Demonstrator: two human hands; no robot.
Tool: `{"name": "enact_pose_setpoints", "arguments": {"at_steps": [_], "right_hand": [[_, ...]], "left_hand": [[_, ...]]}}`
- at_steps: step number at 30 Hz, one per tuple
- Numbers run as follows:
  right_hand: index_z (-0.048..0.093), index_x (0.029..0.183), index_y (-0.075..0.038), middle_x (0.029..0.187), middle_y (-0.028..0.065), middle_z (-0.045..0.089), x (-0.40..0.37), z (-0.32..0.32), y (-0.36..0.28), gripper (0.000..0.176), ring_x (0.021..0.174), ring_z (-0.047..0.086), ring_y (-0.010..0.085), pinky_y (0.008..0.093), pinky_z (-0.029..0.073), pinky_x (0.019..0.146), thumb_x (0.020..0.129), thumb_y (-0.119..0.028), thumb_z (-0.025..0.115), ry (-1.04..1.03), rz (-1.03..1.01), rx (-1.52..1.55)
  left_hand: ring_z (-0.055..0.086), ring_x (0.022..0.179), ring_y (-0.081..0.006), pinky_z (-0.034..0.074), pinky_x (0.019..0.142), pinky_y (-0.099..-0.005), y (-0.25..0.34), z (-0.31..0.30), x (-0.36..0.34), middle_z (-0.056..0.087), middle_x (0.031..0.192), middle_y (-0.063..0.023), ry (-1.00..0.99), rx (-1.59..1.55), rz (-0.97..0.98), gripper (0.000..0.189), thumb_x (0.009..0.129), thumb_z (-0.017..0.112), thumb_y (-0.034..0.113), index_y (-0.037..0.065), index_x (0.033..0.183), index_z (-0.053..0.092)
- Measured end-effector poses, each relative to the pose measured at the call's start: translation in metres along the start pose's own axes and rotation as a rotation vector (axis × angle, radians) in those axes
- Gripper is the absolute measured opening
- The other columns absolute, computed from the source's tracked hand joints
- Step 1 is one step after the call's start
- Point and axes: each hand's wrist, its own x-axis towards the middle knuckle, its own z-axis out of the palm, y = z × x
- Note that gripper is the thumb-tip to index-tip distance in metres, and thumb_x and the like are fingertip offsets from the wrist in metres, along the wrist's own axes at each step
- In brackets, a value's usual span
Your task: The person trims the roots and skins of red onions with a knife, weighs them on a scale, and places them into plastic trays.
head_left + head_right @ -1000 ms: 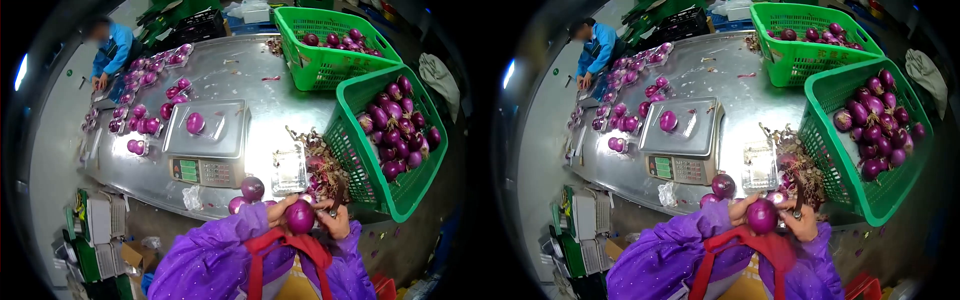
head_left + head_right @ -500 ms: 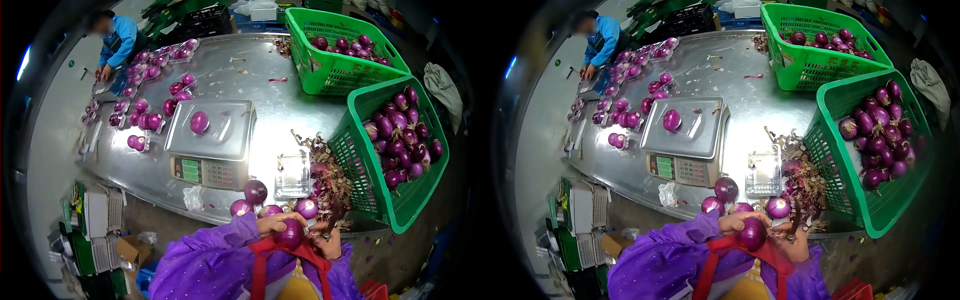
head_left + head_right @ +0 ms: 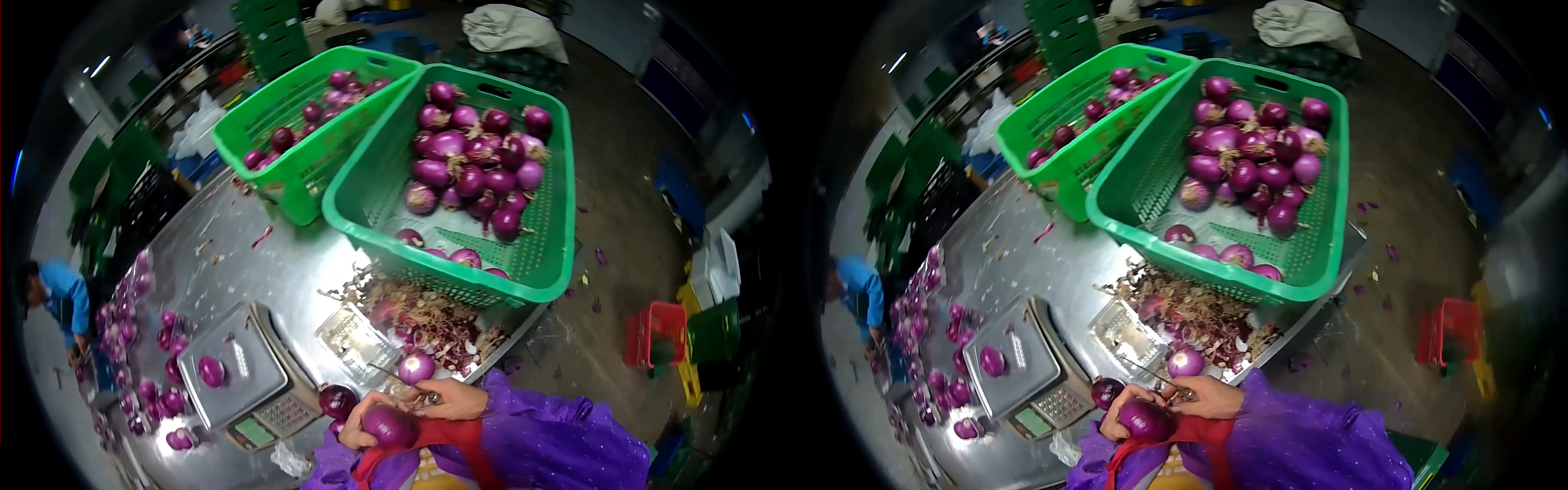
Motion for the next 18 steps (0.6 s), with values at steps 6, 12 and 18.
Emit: {"name": "enact_pose_setpoints", "arguments": {"at_steps": [6,12,18], "right_hand": [[0.057,0.105,-0.002,0.081,0.0025,0.062,0.0,-0.003,-0.006,0.019,0.062,0.053,0.0053,0.021,0.044,0.054,0.091,-0.015,0.058,-0.021,0.293,0.148],[0.059,0.099,-0.005,0.07,0.0011,0.061,0.0,-0.005,0.006,0.013,0.049,0.048,0.0036,0.0193,0.036,0.044,0.091,-0.015,0.06,-0.03,0.23,0.125],[0.059,0.094,-0.003,0.071,0.0039,0.061,0.002,-0.012,-0.004,0.008,0.048,0.05,0.0055,0.0188,0.036,0.041,0.091,-0.011,0.059,-0.018,0.23,0.45]], "left_hand": [[0.055,0.113,-0.0278,0.042,0.1,-0.0402,0.006,0.009,0.002,0.055,0.12,-0.0191,0.077,0.051,-0.033,0.069,0.063,0.083,0.017,0.001,0.116,0.042],[0.057,0.109,-0.0222,0.043,0.097,-0.0349,0.005,0.011,0.004,0.056,0.12,-0.0139,0.096,0.299,-0.023,0.064,0.067,0.079,0.012,0.002,0.12,0.044],[0.06,0.102,-0.0189,0.047,0.093,-0.0331,0.014,0.018,-0.001,0.059,0.114,-0.0097,0.214,0.463,-0.089,0.063,0.067,0.08,0.012,0.002,0.122,0.052]]}}
